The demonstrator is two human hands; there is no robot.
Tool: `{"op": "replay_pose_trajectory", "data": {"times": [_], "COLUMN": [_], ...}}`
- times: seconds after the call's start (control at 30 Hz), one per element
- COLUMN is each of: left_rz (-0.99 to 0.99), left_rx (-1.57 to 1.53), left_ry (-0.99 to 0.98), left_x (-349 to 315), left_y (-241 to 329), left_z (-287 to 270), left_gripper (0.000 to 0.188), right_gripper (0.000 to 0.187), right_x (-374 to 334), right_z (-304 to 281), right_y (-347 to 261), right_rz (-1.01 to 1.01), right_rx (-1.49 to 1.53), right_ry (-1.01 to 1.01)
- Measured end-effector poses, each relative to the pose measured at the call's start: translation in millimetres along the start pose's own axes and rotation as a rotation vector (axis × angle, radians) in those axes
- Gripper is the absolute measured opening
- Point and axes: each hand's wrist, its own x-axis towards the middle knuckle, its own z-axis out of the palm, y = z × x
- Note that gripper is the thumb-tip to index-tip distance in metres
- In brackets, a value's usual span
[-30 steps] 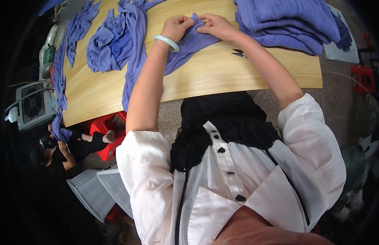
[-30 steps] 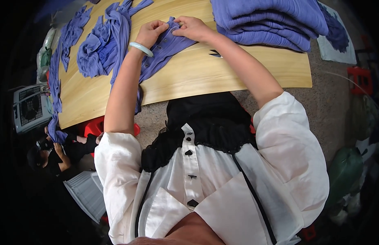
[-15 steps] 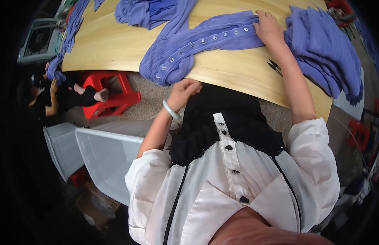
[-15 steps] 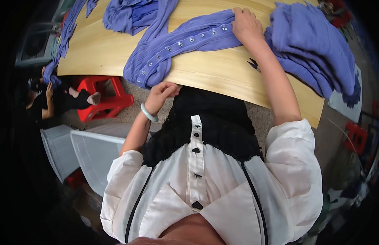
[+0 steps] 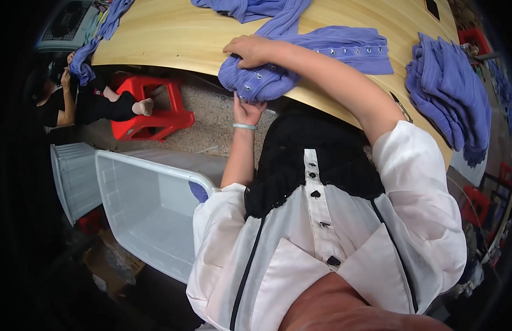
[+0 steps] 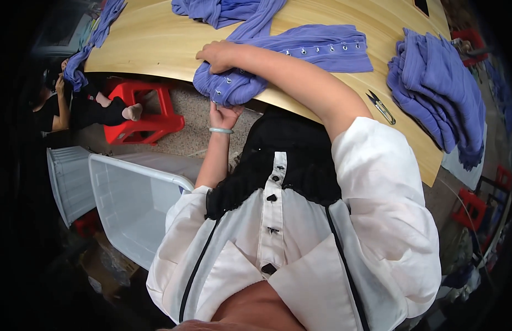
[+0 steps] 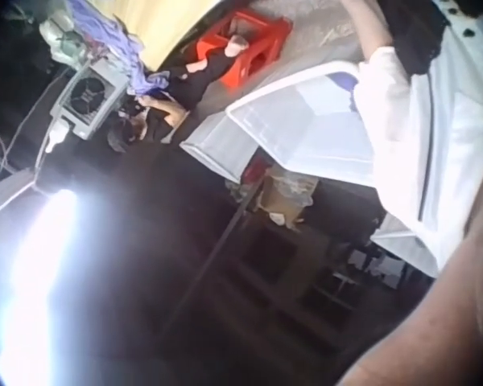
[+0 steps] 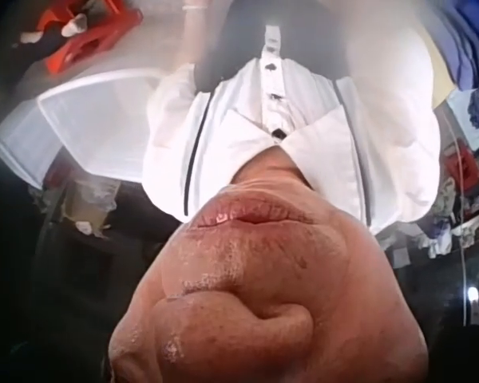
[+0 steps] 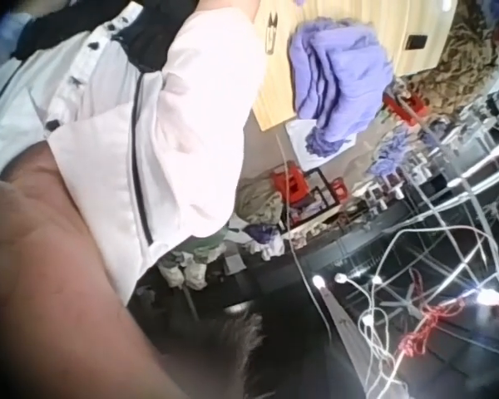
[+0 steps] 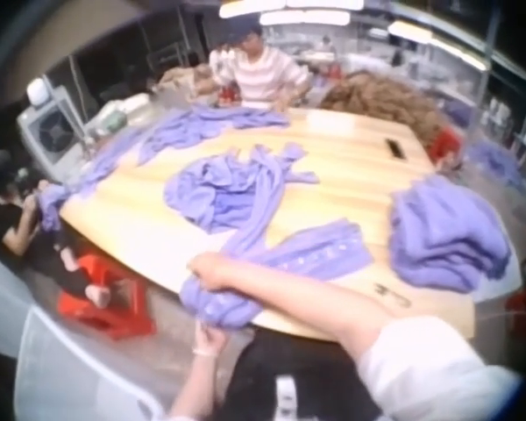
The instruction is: Folding and stacking blue garments on a large wooden work table.
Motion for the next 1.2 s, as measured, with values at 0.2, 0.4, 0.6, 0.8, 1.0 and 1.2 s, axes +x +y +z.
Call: {"op": "replay_pose_trajectory", "data": {"times": [0.2,0.4,0.6,0.8,1.0,1.2], "left_rz": [0.465,0.94,1.067,1.094,0.995,0.9], "left_rx": [0.21,0.435,0.521,0.557,0.538,0.609], "left_ry": [-0.107,-0.049,-0.184,-0.2,-0.145,-0.266], "left_x": [-34,-88,-127,-138,-112,-90], "left_y": [43,65,65,64,67,55], "left_z": [-17,39,77,84,86,129], "left_gripper": [0.02,0.019,0.02,0.021,0.019,0.043], "right_gripper": [0.061,0.073,0.079,0.049,0.02,0.023], "right_x": [23,35,37,20,-1,-38], "right_z": [3,-4,-4,-15,-90,-148], "right_y": [-3,-17,-30,-35,-25,-42], "right_rz": [-0.013,-0.017,-0.075,-0.115,-0.202,-0.255], "right_rx": [0.012,0.058,0.042,0.03,0.206,0.101], "right_ry": [-0.202,-0.298,-0.42,-0.444,0.013,0.373]}}
